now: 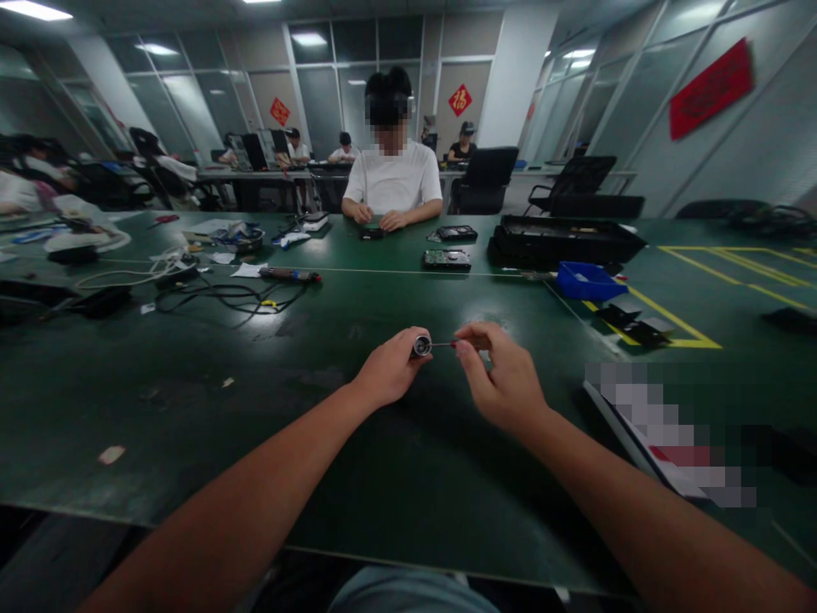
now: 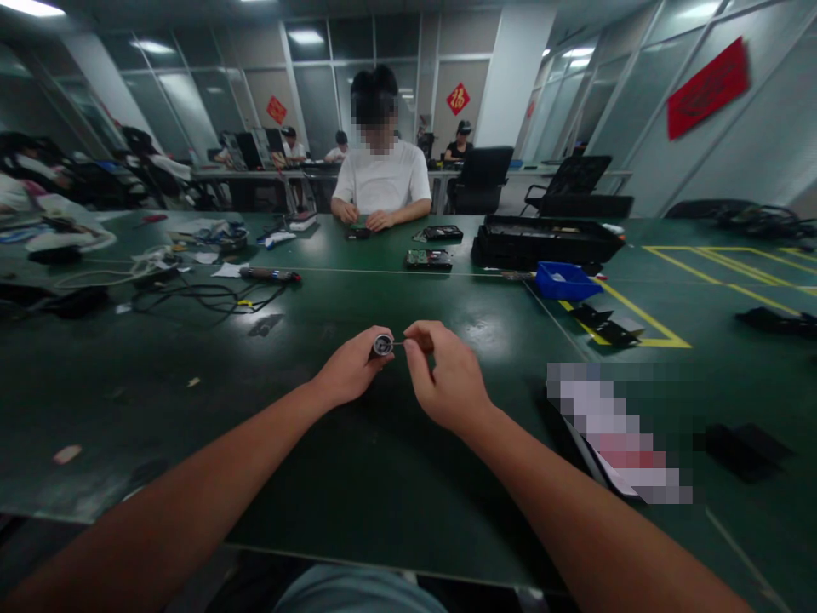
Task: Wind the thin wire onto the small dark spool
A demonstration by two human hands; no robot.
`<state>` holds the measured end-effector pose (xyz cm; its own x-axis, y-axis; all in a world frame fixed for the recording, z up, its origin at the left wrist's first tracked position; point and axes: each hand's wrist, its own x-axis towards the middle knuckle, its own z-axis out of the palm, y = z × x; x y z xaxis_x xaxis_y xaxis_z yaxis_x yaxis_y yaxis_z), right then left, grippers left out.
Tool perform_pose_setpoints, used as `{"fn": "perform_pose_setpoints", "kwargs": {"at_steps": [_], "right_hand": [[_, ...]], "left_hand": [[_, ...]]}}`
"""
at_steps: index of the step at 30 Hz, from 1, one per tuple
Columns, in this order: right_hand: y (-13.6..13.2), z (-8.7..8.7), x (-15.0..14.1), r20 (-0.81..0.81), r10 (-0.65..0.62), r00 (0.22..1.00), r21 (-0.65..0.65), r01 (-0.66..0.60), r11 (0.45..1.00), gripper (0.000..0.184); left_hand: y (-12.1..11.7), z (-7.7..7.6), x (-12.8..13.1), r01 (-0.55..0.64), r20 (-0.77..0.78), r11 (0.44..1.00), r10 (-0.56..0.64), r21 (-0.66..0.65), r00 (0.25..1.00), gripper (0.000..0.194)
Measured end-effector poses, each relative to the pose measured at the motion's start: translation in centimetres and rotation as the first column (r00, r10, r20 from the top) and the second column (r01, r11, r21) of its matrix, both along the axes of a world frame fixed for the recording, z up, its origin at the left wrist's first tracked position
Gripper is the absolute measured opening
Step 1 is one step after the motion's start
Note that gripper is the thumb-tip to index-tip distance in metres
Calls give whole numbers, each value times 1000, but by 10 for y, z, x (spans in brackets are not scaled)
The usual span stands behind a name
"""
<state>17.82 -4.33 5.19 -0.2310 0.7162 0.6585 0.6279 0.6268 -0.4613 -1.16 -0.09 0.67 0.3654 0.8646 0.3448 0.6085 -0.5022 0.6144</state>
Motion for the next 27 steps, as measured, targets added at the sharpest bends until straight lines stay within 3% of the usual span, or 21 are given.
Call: {"fn": "perform_pose_setpoints", "kwargs": {"at_steps": [6, 11, 15, 18, 22, 24, 27], "right_hand": [[-2, 1, 0, 37, 28, 999, -17, -28, 999, 16], [1, -9, -2, -242, 23, 970, -125, -55, 991, 19], [12, -14, -2, -478, -7, 879, -223, -113, 968, 24], [23, -16, 1, -647, -35, 762, -274, -189, 943, 27], [30, -20, 3, -762, -66, 645, -296, -256, 920, 25], [27, -19, 3, -741, -60, 669, -265, -210, 941, 24], [20, -15, 1, -642, -40, 766, -214, -129, 968, 23]], "left_hand": [[1, 0, 2, 18, -24, 1000, -19, -22, 1000, 20], [-1, 2, 0, -35, 19, 999, 35, 4, 999, 19], [-1, 4, -1, -50, 52, 998, 49, 28, 997, 17], [-2, 6, -1, -50, 67, 998, 47, 41, 997, 18], [-2, 7, 0, -53, 70, 998, 50, 39, 996, 19], [-2, 7, 0, -50, 66, 998, 47, 37, 997, 18], [-3, 7, 1, -44, 64, 998, 42, 41, 997, 19]]}}
